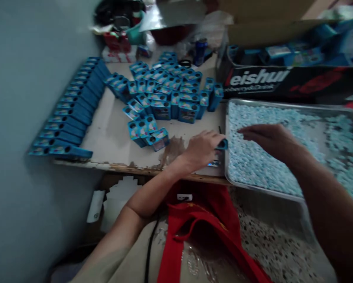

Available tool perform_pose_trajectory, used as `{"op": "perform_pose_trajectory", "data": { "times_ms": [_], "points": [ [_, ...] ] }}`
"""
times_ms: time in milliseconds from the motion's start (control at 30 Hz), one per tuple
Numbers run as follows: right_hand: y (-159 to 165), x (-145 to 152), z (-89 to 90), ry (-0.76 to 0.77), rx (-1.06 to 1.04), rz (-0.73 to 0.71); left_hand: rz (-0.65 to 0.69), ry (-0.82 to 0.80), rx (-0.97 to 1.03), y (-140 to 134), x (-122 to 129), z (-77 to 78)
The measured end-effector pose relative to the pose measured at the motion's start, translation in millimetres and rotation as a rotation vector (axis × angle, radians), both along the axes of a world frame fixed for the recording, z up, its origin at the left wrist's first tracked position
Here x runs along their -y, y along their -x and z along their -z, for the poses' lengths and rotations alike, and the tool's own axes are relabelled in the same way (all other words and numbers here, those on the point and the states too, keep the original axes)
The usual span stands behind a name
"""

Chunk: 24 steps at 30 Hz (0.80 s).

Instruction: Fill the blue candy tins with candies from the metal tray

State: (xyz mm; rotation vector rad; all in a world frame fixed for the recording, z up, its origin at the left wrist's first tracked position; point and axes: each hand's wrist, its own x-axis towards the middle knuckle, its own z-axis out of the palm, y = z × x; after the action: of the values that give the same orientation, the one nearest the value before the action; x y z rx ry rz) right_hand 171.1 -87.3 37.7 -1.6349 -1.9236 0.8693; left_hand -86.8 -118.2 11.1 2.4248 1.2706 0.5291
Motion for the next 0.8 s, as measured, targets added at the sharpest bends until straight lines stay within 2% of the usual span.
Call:
{"op": "perform_pose_trajectory", "data": {
  "times_ms": [67, 133, 233, 333, 367, 433, 533, 667, 800],
  "points": [
    [-4, 1, 8.2, -0.115, 0.202, 0.016, -0.082, -0.077, 0.020, 23, 3, -17.0],
    [12, 4, 16.0, -0.145, 0.183, 0.021, -0.233, -0.172, 0.048, 69, 3, -38.4],
    [75, 17, 24.9, -0.130, 0.002, -0.055, -0.509, -0.275, 0.084, 174, 0, -69.6],
    [158, 35, 33.9, -0.127, -0.041, -0.328, -0.735, -0.212, 0.084, 290, 3, -83.6],
    [184, 40, 37.7, -0.153, 0.002, -0.410, -0.774, -0.159, 0.075, 324, 7, -82.7],
    [225, 47, 46.5, -0.231, 0.167, -0.482, -0.798, -0.035, 0.073, 378, 17, -74.1],
    [258, 54, 59.5, -0.297, 0.418, -0.447, -0.731, 0.143, 0.086, 424, 38, -54.5],
    [264, 60, 68.5, -0.304, 0.480, -0.403, -0.630, 0.240, 0.012, 448, 59, -35.2],
    [258, 56, 64.7, -0.297, 0.510, -0.257, -0.622, 0.171, -0.019, 450, 70, -17.7]
  ]
}}
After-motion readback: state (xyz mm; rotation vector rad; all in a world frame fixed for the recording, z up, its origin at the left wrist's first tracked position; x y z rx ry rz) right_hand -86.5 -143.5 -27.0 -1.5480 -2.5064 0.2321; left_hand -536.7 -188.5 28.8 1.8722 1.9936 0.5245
